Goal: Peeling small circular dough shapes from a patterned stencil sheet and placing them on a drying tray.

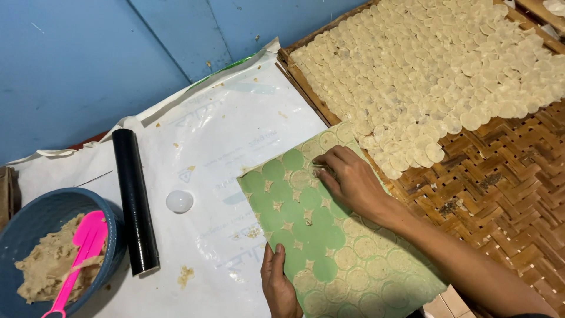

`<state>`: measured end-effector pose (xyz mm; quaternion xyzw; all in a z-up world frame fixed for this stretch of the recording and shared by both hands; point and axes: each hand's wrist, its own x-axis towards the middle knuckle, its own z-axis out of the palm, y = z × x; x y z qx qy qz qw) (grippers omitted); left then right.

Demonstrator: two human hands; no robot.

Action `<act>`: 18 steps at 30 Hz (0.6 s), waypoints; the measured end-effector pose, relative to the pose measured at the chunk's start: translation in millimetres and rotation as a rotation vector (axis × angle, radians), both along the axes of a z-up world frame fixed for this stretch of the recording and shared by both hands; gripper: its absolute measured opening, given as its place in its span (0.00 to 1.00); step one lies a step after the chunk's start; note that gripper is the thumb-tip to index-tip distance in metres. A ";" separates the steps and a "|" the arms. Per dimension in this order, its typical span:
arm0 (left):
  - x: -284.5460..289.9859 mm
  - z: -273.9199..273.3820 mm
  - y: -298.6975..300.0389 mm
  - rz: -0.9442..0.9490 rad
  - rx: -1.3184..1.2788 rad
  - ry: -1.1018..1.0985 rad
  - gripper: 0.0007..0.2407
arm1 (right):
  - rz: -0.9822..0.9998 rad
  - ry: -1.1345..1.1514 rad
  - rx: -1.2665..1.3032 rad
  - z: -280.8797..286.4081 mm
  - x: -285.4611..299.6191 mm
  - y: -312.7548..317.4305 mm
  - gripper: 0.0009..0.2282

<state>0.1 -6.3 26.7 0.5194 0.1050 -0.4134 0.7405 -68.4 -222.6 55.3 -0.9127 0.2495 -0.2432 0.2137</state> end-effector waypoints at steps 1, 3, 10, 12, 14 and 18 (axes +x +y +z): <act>-0.4 -3.4 1.3 0.001 0.000 0.000 0.19 | 0.001 0.000 0.000 -0.4 -0.1 0.8 0.08; -0.7 -10.3 2.6 0.018 -0.064 0.018 0.18 | -0.005 -0.016 -0.045 -0.8 -0.4 1.2 0.05; 0.7 -8.5 1.2 0.012 -0.001 0.001 0.19 | 0.049 0.023 -0.123 2.8 -16.6 6.1 0.07; 0.5 -11.7 2.1 0.015 -0.021 0.016 0.18 | 0.084 0.018 -0.093 0.0 -22.0 4.4 0.06; 0.0 -11.6 2.1 0.013 -0.018 0.010 0.18 | 0.064 0.010 -0.020 2.5 -28.7 4.2 0.06; -0.4 -20.5 4.5 0.009 -0.071 0.013 0.17 | 0.044 -0.071 0.153 12.1 -43.7 2.9 0.07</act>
